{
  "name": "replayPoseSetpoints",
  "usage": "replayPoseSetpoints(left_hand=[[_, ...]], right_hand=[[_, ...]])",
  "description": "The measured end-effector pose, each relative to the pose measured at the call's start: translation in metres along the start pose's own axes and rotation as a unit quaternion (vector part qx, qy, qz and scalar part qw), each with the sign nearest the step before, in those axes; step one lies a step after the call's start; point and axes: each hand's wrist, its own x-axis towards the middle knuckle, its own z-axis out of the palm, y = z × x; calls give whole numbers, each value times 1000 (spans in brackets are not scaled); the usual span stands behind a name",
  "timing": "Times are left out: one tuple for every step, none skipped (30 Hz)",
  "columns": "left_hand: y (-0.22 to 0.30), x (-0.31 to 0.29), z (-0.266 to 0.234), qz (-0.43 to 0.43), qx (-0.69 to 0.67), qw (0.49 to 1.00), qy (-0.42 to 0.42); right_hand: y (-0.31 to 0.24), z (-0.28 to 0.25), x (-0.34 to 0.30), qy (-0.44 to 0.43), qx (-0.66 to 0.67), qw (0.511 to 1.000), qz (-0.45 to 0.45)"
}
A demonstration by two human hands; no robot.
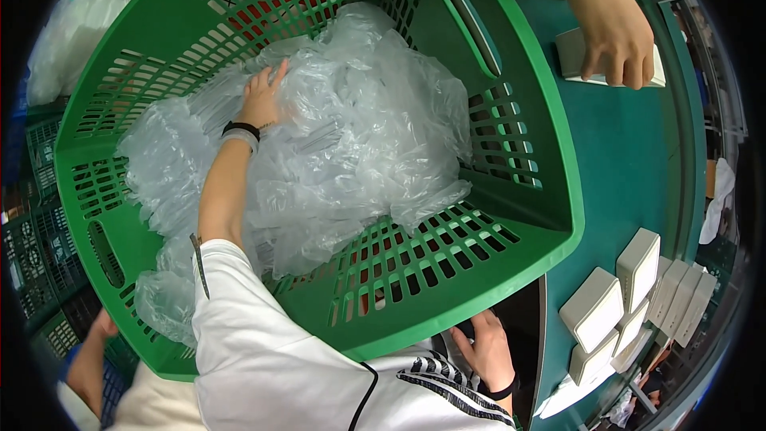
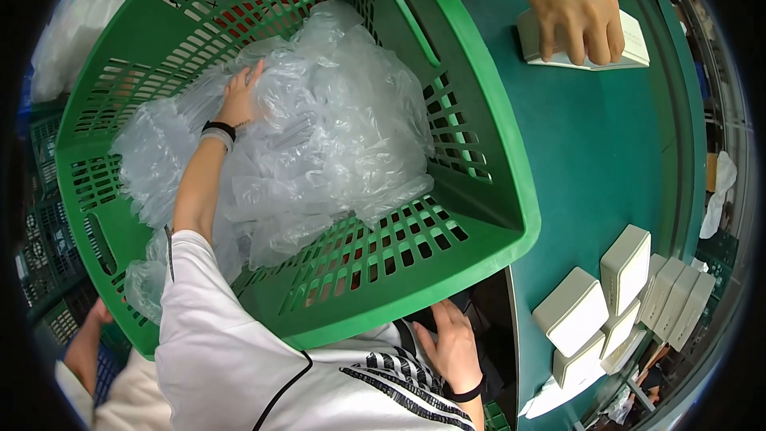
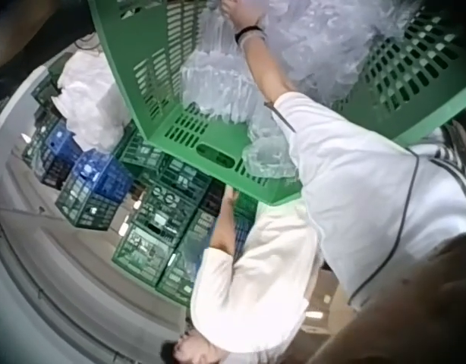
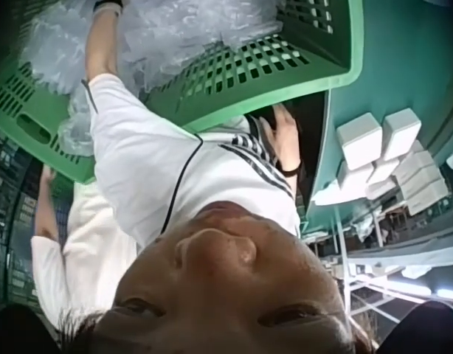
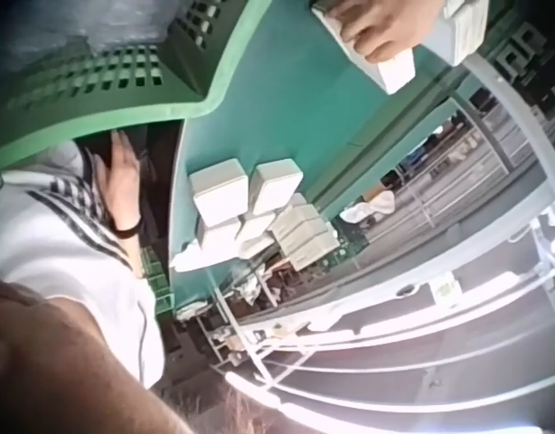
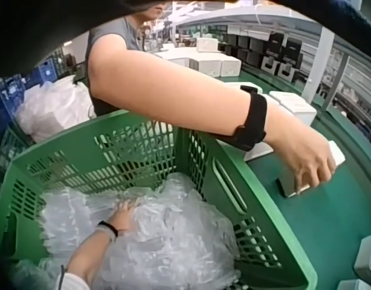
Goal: The person removes plastic covers from a bag, places them onto light boxes, and stacks the boxes on the table. They repeat this process by retrieving more covers from a green crate and placing them on the devices.
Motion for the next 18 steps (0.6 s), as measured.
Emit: replayPoseSetpoints(left_hand=[[7,1,-4,13,5,999,-33],[14,3,-9,27,9,997,-65],[17,1,-14,39,16,994,-97],[13,4,-16,39,15,994,-97],[5,10,-19,29,-1,992,-121],[-2,15,-22,18,-18,989,-145],[-8,18,-23,8,-34,985,-169],[-7,18,-20,9,-35,985,-169],[-5,18,-16,9,12,993,-121],[-2,18,-11,9,58,996,-73],[0,18,-8,9,105,994,-24],[3,13,-4,9,106,994,-24],[10,7,4,37,74,997,-10],[18,1,12,65,42,997,4],[19,-4,15,90,15,996,17],[18,-3,18,91,17,996,17],[17,0,18,59,67,996,25],[18,5,17,30,115,992,34]], right_hand=[[-1,2,1,15,3,1000,-9],[-2,3,1,29,7,999,-17],[-3,4,2,43,11,999,-28],[-4,4,2,43,10,999,-27],[-5,5,4,39,7,999,-30],[-6,6,5,36,4,999,-32],[-7,7,5,33,0,999,-34],[-7,8,5,33,0,999,-33],[-6,10,5,33,2,999,-34],[-5,12,5,34,4,999,-35],[-5,13,4,34,6,999,-36],[-5,14,5,34,7,999,-36],[-4,14,4,35,6,999,-35],[-3,13,3,35,6,999,-33],[-3,13,2,34,8,999,-35],[-2,13,2,35,11,999,-36],[-1,11,2,31,13,999,-42],[0,10,3,29,15,998,-47]])
